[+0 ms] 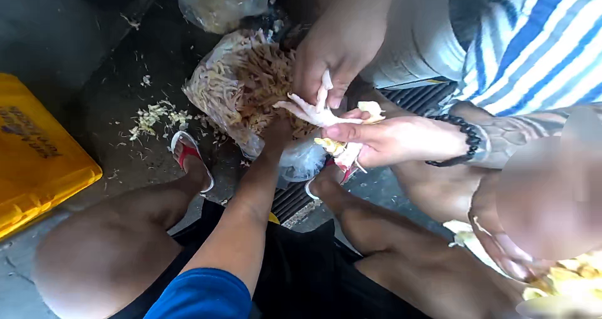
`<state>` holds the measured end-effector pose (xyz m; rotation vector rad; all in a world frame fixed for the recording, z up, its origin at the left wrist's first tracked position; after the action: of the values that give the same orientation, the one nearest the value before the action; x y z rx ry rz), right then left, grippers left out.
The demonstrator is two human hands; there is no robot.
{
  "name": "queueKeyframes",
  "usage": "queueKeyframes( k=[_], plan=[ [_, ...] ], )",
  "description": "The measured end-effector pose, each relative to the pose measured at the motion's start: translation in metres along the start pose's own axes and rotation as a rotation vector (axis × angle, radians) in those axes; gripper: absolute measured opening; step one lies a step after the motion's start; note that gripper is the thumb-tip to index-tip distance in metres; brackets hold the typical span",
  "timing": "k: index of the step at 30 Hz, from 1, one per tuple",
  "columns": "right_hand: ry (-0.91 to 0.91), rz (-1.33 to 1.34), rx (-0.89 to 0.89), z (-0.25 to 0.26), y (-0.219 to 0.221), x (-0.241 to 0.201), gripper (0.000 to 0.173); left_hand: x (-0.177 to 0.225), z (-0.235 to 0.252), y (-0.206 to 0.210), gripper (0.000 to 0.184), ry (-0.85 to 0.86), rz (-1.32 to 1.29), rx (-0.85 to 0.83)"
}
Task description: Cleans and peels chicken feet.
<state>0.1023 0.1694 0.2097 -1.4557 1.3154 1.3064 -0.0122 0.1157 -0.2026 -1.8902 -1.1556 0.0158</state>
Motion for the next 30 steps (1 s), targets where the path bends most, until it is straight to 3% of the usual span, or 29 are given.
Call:
queueKeyframes(
  k=[2, 4, 6, 10, 13, 16, 20, 23, 26, 30],
  plan=[
    [0.062, -0.073, -0.068, 0.006, 0.007, 0.014, 0.025, 0.001, 0.003, -0.003, 0.036, 0.061, -0.08, 0.042],
    [0.087, -0.028, -0.237, 0.005, 0.011, 0.025, 0.013, -0.002, 0.002, -0.007, 0.032, 0.116, -0.255, 0.094],
    [0.012, -0.015, -0.368, -0.009, 0.0, 0.021, 0.016, -0.003, -0.013, -0.024, 0.031, 0.154, -0.397, 0.117],
    [-0.114, -0.18, -0.407, -0.017, 0.008, 0.018, 0.023, -0.021, -0.055, -0.053, 0.034, 0.119, -0.563, 0.096],
    [-0.126, -0.23, -0.41, -0.023, 0.014, 0.022, 0.023, -0.037, -0.109, -0.095, 0.029, 0.079, -0.6, 0.14],
    [-0.21, -0.44, -0.409, -0.025, 0.013, 0.024, 0.02, -0.044, -0.141, -0.144, 0.031, 0.06, -0.601, 0.148],
    [-0.359, -0.694, -0.453, -0.035, 0.024, 0.035, 0.023, -0.024, -0.196, -0.225, 0.024, 0.198, -0.523, 0.18],
    [-0.298, -0.791, -0.538, -0.052, 0.042, 0.058, 0.025, 0.003, -0.23, -0.269, 0.025, 0.371, -0.463, 0.134],
    [-0.273, -0.926, -0.639, -0.066, 0.06, 0.082, 0.04, 0.024, -0.254, -0.288, 0.025, 0.498, -0.385, 0.04],
    [-0.323, -0.943, -0.711, -0.087, 0.077, 0.087, 0.066, 0.022, -0.262, -0.287, 0.027, 0.496, -0.331, 0.1]
  ],
)
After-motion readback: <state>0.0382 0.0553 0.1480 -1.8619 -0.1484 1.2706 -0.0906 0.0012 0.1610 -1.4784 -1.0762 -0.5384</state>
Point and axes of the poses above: each hand's wrist, its own z-axis towards the middle knuckle, its own y-axis out of the palm, x = y × z, the point moved 10 cm from there along z, towards the middle knuckle, and after that the axes turned 11 degrees about x, right-handed, at the moved point
